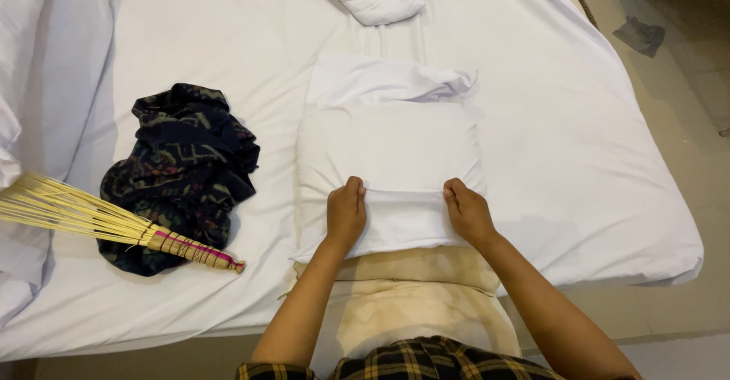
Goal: The recorder is putting a fresh pillowcase onto a pillow on a hotel bed.
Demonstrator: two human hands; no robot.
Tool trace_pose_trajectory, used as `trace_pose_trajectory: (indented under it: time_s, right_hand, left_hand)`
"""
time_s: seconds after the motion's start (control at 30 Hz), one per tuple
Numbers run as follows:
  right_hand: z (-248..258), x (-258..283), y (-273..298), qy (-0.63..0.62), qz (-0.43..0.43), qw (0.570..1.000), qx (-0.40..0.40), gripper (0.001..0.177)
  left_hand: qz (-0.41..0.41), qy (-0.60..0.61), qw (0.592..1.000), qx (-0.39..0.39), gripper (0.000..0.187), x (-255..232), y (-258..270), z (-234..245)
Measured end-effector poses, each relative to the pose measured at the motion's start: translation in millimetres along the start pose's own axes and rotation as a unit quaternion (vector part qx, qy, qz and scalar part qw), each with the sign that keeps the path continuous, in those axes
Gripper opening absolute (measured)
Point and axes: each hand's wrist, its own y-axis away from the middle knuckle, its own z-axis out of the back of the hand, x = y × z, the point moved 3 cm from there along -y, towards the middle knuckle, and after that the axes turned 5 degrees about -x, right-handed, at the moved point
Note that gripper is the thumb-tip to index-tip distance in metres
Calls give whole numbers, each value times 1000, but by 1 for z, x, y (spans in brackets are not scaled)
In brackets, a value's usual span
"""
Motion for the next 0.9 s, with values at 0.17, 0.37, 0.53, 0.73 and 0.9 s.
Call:
trace_pose_trajectory:
  time_s: [0.17, 0.37, 0.53, 0.73, 0.9]
  right_hand:
    - [-19, -25, 24, 20, 4, 998, 55, 25]
    - [-27, -36, 83, 53, 37, 991, 115, 21]
    - [-33, -44, 111, 20, 59, 992, 114, 19]
    - [-51, -55, 108, 5, 134, 991, -15, 11]
    - [-52, -57, 95, -5, 81, 997, -3, 58]
  left_hand:
    - [-44, -110, 988, 98, 14, 6, 32, -19]
    - [-84, -154, 964, 200, 21, -1, 97, -22]
    - [-52, -98, 961, 252, 27, 4, 136, -19]
    - [-49, -14, 991, 125, 17, 6, 133, -4]
    - [-57, -20, 997, 57, 68, 7, 118, 5]
